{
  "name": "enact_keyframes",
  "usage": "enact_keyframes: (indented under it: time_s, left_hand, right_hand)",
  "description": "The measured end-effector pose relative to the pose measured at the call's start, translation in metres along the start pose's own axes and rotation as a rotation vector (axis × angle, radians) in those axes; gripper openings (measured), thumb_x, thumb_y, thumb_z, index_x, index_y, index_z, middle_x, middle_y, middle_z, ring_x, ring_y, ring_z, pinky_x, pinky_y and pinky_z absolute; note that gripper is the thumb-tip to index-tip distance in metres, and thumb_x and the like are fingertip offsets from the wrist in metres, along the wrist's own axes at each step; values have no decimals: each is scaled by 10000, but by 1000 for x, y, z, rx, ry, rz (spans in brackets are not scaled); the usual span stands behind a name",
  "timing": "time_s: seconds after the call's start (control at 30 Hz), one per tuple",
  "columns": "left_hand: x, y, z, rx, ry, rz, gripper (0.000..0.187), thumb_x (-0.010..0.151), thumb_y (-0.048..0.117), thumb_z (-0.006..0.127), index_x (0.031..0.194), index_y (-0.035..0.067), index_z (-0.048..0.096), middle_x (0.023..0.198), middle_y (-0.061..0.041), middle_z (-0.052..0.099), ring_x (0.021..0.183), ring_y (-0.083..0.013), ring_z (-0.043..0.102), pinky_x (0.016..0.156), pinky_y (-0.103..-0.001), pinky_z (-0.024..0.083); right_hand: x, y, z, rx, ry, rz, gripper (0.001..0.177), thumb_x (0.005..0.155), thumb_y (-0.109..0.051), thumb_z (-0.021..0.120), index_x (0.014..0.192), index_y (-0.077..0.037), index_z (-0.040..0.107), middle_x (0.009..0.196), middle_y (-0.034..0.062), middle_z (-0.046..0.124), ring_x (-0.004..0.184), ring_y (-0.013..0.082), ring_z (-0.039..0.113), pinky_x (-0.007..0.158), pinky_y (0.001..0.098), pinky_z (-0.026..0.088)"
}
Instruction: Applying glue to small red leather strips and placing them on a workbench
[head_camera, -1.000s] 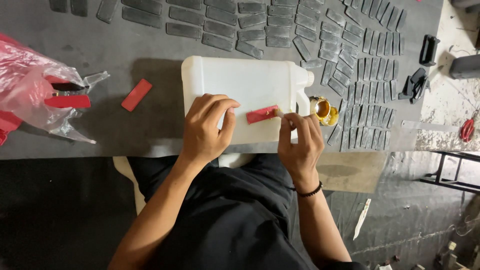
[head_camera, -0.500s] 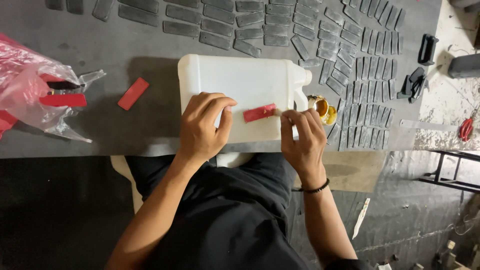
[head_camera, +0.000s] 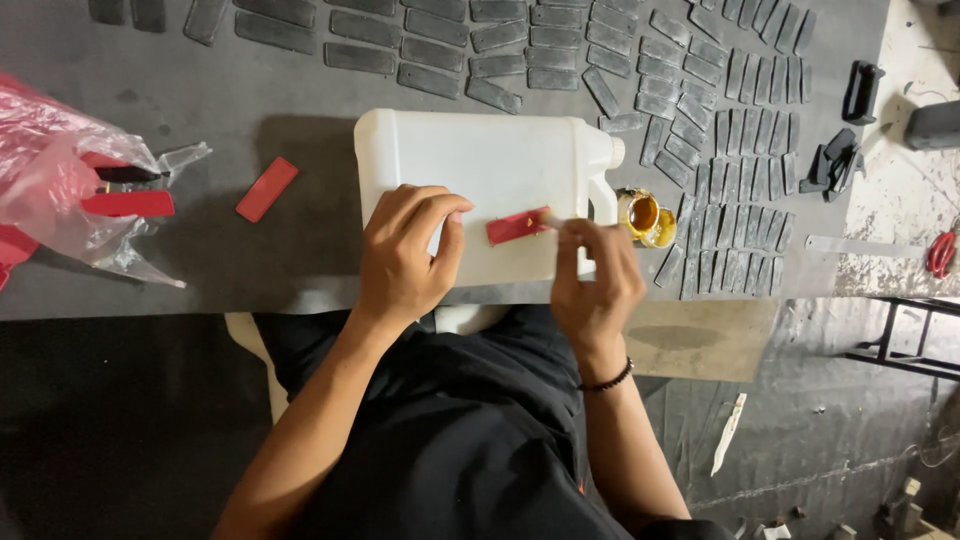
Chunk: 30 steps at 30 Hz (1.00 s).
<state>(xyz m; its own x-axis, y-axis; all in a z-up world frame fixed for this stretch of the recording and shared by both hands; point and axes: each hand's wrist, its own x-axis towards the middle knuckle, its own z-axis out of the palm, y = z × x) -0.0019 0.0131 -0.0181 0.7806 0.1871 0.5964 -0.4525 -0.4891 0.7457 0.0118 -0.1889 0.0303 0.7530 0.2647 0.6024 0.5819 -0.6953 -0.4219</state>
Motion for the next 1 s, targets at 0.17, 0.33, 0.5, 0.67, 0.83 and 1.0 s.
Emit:
enact_keyframes:
  time_s: [0.17, 0.33, 0.5, 0.67, 0.83, 1.0]
  left_hand:
    - [1, 0, -1, 7, 9, 10, 141, 955, -13, 617, 1001, 82, 710, 881, -43, 658, 789, -250, 649, 774, -351, 521]
    - [1, 0, -1, 2, 14, 2, 134, 953, -12, 621, 985, 84, 709, 869, -44, 661, 790, -255, 658, 771, -360, 527]
    - [1, -2, 1, -6, -1, 18, 144, 946, -21, 626, 986, 81, 720, 869, -48, 670, 788, -256, 659, 774, -366, 530]
    - [4, 1, -2, 22, -17, 31, 149, 939, -31, 628, 983, 73, 725, 872, -51, 663, 749, -241, 631, 761, -353, 522]
    - [7, 5, -2, 24, -42, 34, 132, 945, -35, 635, 979, 56, 724, 866, -67, 663, 740, -259, 633, 757, -372, 523]
    - [8, 9, -3, 46, -55, 24, 135, 936, -47, 642, 969, 52, 727, 867, -71, 671, 726, -256, 621, 756, -367, 517]
  right_hand:
    - [-6, -29, 2, 204, -127, 175, 97, 884, 51, 740, 912, -41, 726, 653, 86, 568, 561, 262, 558, 583, 373, 512]
    - [-28, 3, -20, 408, 8, 571, 104, 997, -32, 637, 951, 23, 711, 669, 82, 592, 615, 143, 494, 620, 306, 460]
    - [-36, 19, -30, 245, 147, 544, 77, 1041, -1, 622, 1004, 19, 687, 764, 94, 641, 671, 158, 560, 681, 318, 476]
    - [-63, 21, -23, -141, 54, 256, 56, 971, -57, 736, 975, -110, 752, 701, 23, 639, 601, 193, 633, 627, 265, 519]
    - [-59, 3, -42, 103, -46, 431, 37, 934, -47, 753, 918, -76, 768, 657, 44, 632, 552, 174, 575, 602, 282, 513]
    - [-74, 35, -47, 371, 120, 767, 61, 977, -32, 693, 944, 2, 731, 680, 95, 643, 639, 143, 562, 655, 306, 510]
